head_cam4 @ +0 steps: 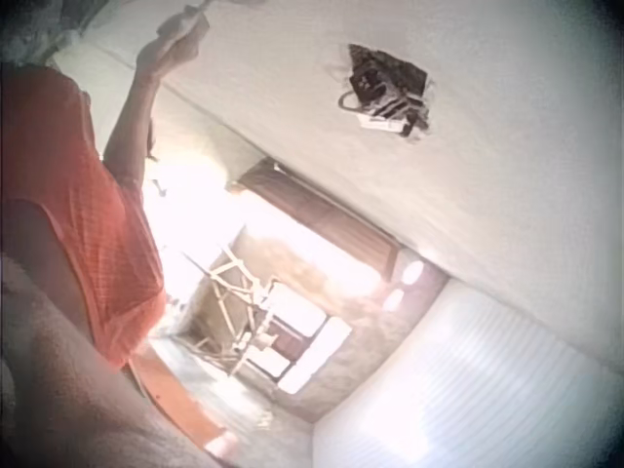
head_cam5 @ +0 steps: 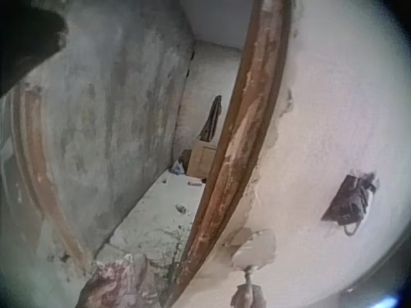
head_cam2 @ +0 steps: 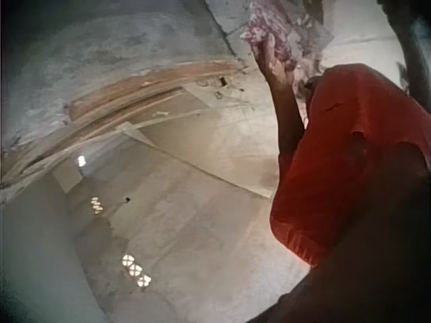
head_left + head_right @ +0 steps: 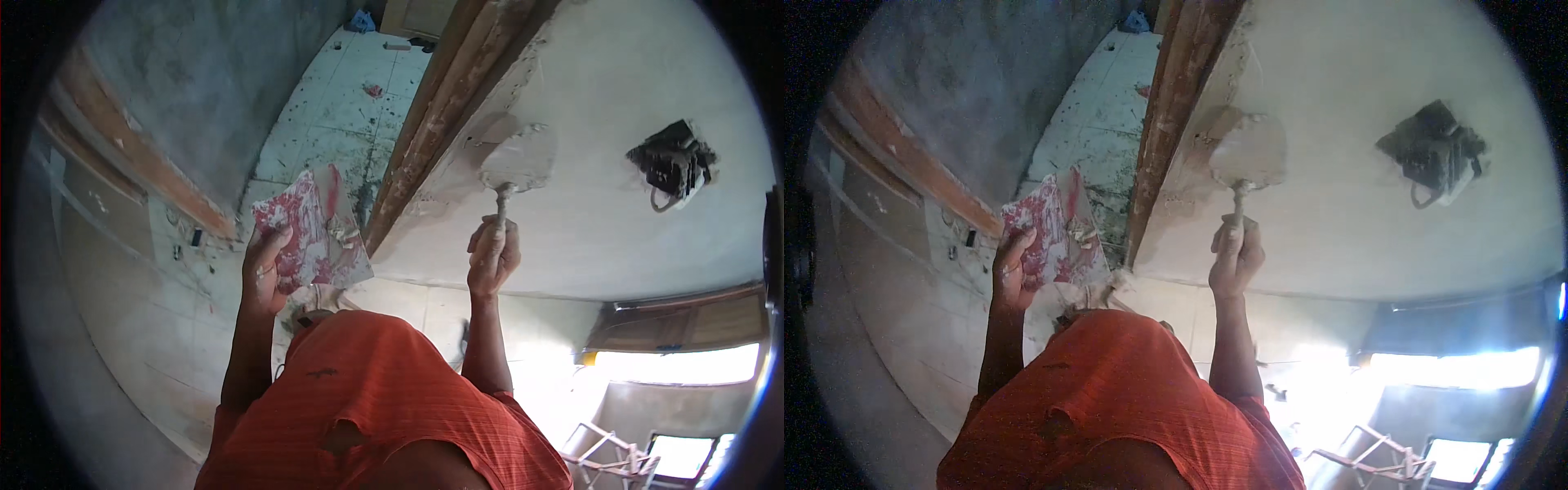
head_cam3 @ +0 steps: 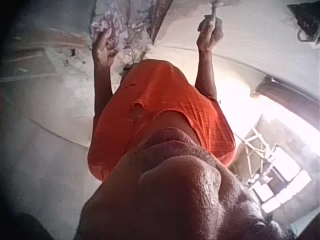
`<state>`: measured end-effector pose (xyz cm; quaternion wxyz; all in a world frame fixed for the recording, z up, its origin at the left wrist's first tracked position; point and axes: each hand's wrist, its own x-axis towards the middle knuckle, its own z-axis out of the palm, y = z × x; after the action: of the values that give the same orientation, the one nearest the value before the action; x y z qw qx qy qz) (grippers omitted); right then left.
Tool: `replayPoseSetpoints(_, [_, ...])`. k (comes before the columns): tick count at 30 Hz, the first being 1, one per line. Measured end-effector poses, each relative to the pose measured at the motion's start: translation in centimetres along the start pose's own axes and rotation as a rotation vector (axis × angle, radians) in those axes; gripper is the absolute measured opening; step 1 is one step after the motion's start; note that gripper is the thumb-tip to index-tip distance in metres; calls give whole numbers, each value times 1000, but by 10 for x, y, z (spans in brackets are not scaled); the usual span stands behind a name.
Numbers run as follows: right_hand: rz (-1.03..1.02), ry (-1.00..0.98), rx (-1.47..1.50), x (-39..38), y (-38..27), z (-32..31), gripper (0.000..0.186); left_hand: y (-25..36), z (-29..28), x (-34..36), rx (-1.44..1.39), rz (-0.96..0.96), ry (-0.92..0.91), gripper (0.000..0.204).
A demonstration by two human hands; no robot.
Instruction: The person applies plaster to a wall and a door frame using a trowel and a small board. The person scoops plaster from the board onto the trowel and smooths it onto the surface.
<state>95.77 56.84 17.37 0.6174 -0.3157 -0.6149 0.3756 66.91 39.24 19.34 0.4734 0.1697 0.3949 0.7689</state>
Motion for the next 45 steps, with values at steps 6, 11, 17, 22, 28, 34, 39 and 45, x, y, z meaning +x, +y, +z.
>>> replayPoseSetpoints(6, [-122, 16, -231, 17, 22, 8, 39, 1, -7, 6, 62, -4, -5, 37])
replayPoseSetpoints(11, [-43, 192, -217, 29, -4, -36, 50, -5, -20, 3, 90, 31, 19, 39])
replayPoseSetpoints(17, [-151, -232, -548, 76, -120, -68, 40, -8, -11, 11, -38, -49, -66, 39])
replayPoseSetpoints(22, [-218, -370, -757, 98, -131, -39, 34, -8, -5, 11, -67, 17, -69, 44])
replayPoseSetpoints(28, [-265, -427, -796, 73, -61, -48, 32, -13, -19, 14, -91, -13, -69, 49])
replayPoseSetpoints(34, [-200, -502, -839, 36, 23, -59, 32, -2, 6, 3, 33, 73, -27, 48])
replayPoseSetpoints(39, [-158, -560, -791, 7, 84, -66, 32, -1, 8, -2, 41, 75, 23, 46])
replayPoseSetpoints(45, [-9, -693, -849, -24, 117, -72, 29, 2, 15, -6, 12, 54, 54, 45])
